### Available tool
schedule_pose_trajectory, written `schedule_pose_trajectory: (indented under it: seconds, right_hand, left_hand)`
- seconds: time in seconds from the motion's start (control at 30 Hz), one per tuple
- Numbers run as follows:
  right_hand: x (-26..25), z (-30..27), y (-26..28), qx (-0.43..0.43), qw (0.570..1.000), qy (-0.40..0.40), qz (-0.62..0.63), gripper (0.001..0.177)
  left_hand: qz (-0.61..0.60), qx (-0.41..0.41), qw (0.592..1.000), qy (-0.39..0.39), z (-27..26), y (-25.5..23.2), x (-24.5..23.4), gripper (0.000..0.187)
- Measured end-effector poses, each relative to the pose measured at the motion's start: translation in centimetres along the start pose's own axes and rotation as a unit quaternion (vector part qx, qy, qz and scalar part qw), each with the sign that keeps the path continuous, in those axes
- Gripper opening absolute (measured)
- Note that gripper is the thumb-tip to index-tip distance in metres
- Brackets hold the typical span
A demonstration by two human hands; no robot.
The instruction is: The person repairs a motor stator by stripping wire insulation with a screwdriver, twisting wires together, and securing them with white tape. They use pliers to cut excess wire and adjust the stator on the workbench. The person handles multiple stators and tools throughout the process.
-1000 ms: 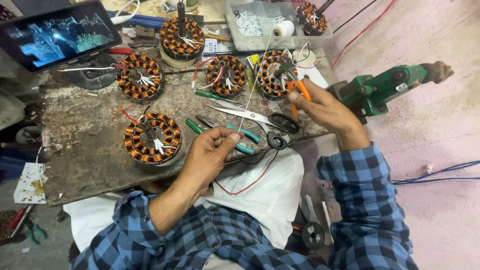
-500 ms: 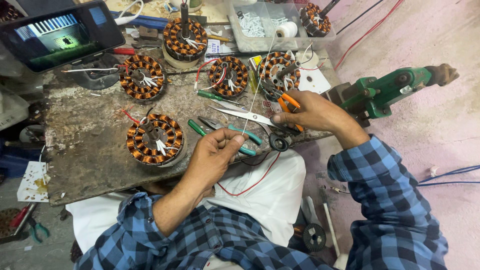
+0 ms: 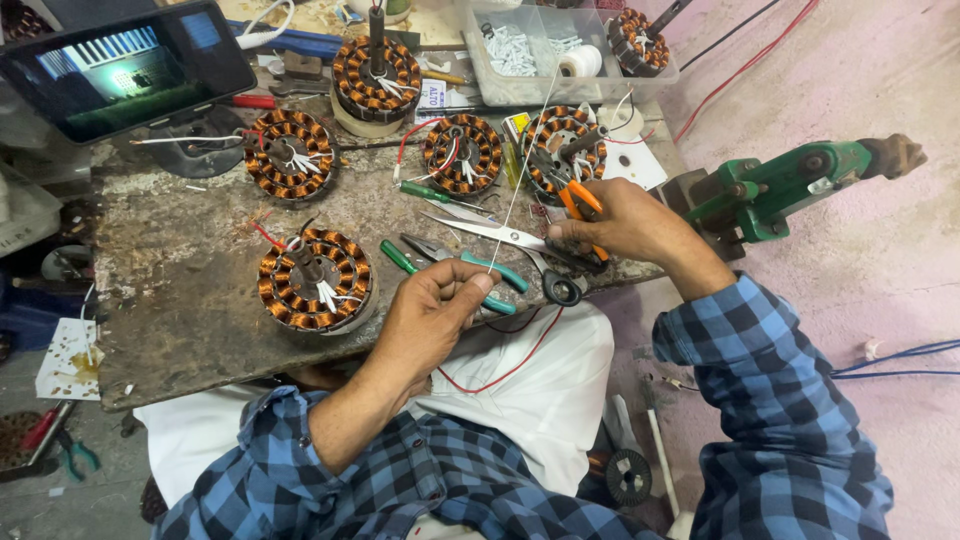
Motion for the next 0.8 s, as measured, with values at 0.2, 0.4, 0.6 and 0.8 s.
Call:
schedule_pose_trajectory:
  seconds: [0.2, 0.4, 0.6, 0.8]
  right_hand:
    - [-0.30, -0.31, -0.43, 0.016, 1.000, -0.003, -0.022, 0.052]
    - [-0.18, -0.45, -0.14, 0.011, 1.000, 0.004, -0.015, 0.050]
    - [-0.03, -0.26, -0.11, 0.012, 1.000, 0.003, -0.021, 0.052]
    - [-0.55, -0.65, -0.05, 0.021, 0.998, -0.037, -0.039, 0.060]
  left_hand:
    - [-0.002, 0.005, 1.000, -0.001, 0.01, -0.07, -0.08, 0.020]
    - [0.006, -0.003, 1.000, -0.004, -0.01, -0.09, -0.12, 0.021]
    - [0.006, -0.003, 1.000, -0.008, -0.09, 0.02, -0.23, 0.021]
    - [0.009, -0.011, 1.000, -0.006, -0.17, 0.39, -0.25, 0.022]
Point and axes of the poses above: each hand's wrist, its own z-axis towards the middle knuckle, its own x-axis out of the palm, y = z × x, the point moved 10 cm from there along z, towards the middle knuckle, and after that the axes turned 13 degrees about z, right-handed, at the moved point
